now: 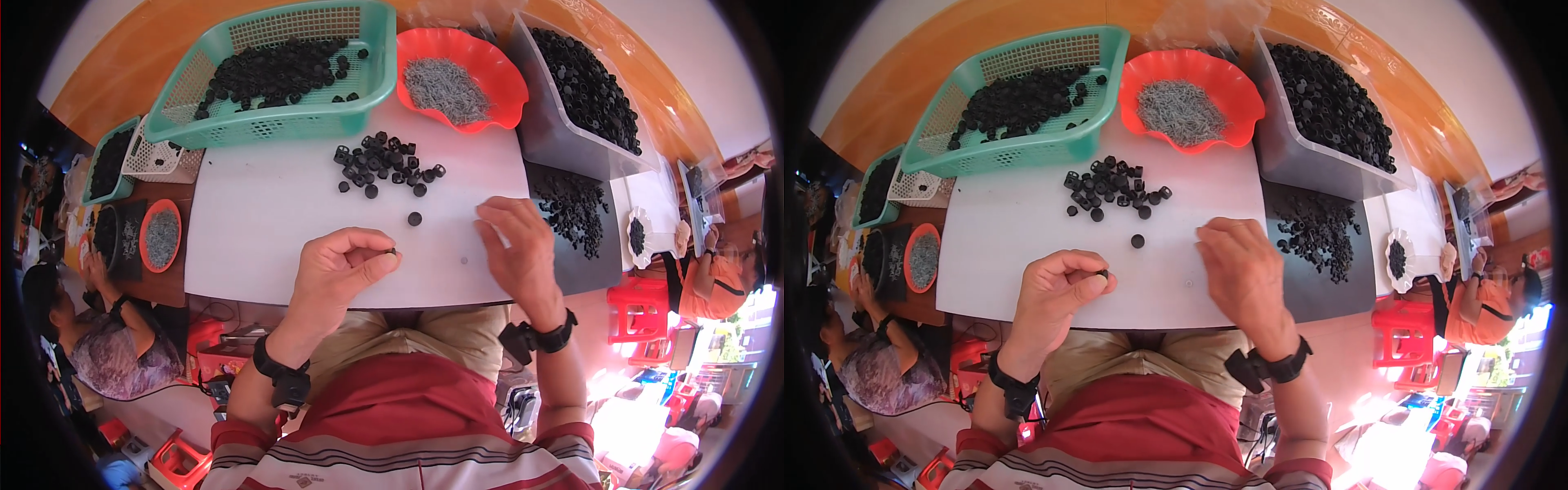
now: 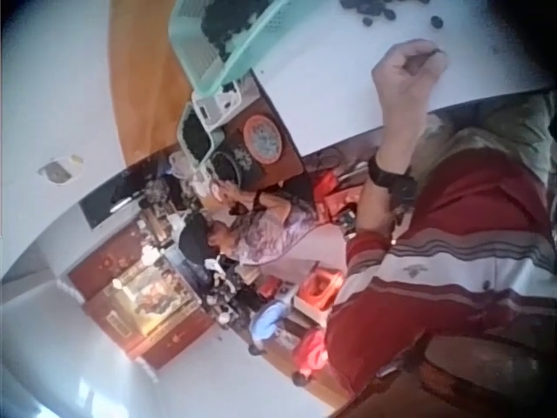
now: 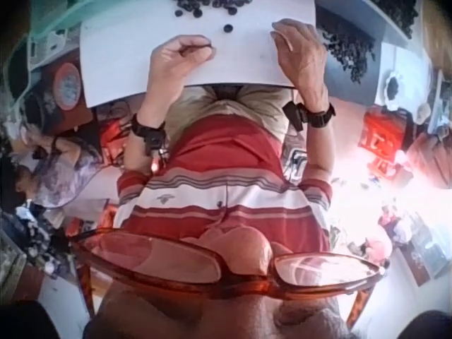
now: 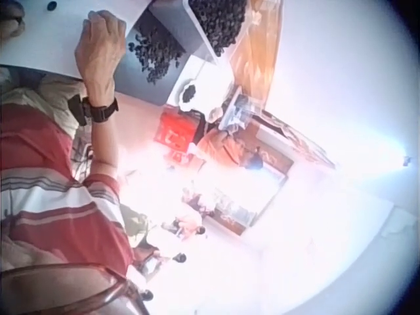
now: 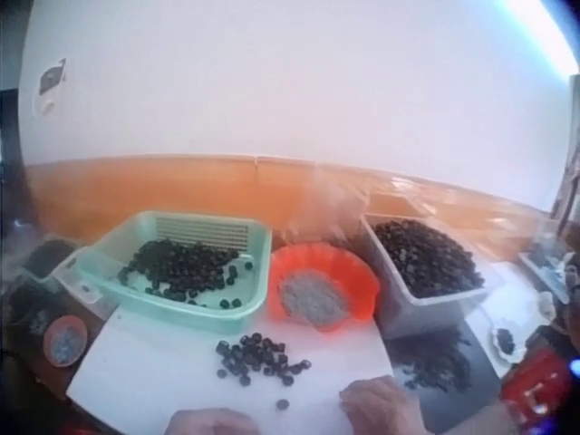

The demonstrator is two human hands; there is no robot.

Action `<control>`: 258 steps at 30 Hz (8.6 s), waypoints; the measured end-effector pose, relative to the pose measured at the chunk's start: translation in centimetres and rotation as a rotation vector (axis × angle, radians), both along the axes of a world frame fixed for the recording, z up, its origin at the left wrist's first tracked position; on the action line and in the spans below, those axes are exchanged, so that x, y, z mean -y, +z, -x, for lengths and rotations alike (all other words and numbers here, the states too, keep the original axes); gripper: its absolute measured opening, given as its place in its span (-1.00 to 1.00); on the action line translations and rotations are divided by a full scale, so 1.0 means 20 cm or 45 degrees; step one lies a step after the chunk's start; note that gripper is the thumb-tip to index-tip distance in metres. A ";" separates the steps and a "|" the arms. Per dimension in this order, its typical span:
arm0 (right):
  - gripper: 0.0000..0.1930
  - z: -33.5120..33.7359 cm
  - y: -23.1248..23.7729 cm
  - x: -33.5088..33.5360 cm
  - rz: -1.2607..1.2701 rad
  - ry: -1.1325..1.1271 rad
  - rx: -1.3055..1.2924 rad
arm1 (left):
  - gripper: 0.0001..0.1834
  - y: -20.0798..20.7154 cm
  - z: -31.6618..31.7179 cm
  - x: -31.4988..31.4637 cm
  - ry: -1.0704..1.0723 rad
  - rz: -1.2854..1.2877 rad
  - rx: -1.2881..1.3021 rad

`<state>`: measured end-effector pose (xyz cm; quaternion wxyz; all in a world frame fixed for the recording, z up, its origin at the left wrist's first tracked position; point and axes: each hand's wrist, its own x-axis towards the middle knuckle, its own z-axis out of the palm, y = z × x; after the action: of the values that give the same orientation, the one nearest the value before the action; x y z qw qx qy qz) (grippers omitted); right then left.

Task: Assemble small plastic components by inserting white plastic pins into black circular parts.

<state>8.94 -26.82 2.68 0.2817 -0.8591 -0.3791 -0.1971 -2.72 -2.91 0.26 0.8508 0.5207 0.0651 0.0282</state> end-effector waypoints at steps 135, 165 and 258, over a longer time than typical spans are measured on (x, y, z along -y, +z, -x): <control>-0.84 0.16 -0.07 0.27 -0.547 0.035 -0.552 | -0.78 0.06 -0.25 0.46 -0.051 -1.010 0.255; -0.84 0.22 -0.06 0.22 -0.589 0.207 -0.606 | -0.77 0.02 -0.17 0.50 0.081 -1.020 0.522; -0.66 0.24 -0.12 0.10 -0.645 0.158 -0.249 | -0.67 0.01 -0.20 0.26 0.454 -1.562 0.443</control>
<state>4.15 -28.86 0.26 0.5345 -0.7514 -0.3404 -0.1841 1.18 -8.08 0.49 0.3803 0.8799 -0.0160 0.2844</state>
